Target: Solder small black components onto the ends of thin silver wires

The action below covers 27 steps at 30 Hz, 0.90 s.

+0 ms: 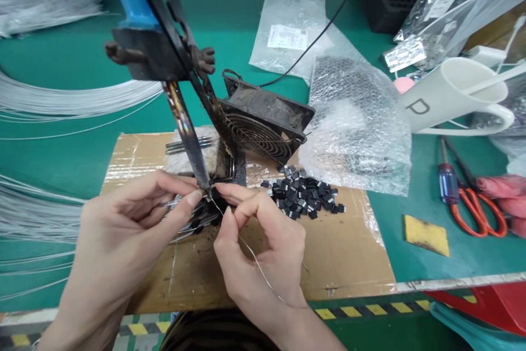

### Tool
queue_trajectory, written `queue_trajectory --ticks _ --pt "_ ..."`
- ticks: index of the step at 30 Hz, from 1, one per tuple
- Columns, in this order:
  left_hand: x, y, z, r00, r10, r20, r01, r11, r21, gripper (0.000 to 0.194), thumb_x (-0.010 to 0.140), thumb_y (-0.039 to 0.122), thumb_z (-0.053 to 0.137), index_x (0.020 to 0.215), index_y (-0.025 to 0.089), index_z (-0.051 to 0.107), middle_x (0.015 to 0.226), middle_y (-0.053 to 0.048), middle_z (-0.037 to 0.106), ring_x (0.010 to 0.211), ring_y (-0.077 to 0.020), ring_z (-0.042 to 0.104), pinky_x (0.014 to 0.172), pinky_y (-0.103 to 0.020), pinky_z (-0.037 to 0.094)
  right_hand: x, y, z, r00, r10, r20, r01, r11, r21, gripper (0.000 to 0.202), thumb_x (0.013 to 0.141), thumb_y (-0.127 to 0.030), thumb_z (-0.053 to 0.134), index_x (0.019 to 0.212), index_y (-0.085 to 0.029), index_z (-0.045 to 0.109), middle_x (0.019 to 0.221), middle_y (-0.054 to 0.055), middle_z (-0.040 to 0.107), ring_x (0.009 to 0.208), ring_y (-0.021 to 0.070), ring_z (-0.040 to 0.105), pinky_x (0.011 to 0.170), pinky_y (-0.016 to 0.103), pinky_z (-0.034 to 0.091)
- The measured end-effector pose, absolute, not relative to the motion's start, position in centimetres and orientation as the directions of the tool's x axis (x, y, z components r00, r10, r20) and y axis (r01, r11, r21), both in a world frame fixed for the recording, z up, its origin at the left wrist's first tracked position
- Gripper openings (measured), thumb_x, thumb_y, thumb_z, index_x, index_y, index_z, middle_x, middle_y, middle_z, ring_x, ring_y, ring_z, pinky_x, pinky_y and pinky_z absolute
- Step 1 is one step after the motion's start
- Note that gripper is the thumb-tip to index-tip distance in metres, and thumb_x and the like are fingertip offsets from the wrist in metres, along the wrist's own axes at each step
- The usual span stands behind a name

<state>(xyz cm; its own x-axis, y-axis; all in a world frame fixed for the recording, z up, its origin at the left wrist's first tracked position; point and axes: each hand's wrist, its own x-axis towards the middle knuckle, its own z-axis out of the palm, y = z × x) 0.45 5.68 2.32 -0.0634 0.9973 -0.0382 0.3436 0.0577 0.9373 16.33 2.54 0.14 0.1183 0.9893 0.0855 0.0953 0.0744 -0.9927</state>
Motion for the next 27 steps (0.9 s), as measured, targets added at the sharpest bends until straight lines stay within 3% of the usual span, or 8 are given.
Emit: queue_trajectory --ticks 21,27 --pt "0.52 5.44 2.24 -0.081 0.997 0.008 0.375 0.023 0.927 0.011 0.087 0.015 0.074 0.081 0.025 0.074 0.087 0.004 0.08 0.072 -0.0095 0.071 0.056 -0.015 0.049 16.1 2.56 0.31 0.129 0.988 0.089 0.071 0.081 -0.994 0.022 0.093 -0.009 0.068 0.082 -0.026 0.061 0.121 0.0 0.081 0.117 0.0192 0.077 0.105 0.033 0.059" --pt "0.56 5.43 2.25 -0.087 0.996 0.003 0.374 0.03 0.927 0.011 0.087 0.015 0.074 0.081 0.024 0.075 0.087 0.004 0.08 0.072 -0.0101 0.071 0.056 -0.015 0.049 16.0 2.44 0.42 0.146 0.986 0.079 0.067 0.07 -0.995 0.022 0.095 -0.009 0.066 0.082 -0.026 0.061 0.121 0.002 0.081 0.114 0.0212 0.078 0.104 0.037 0.06"
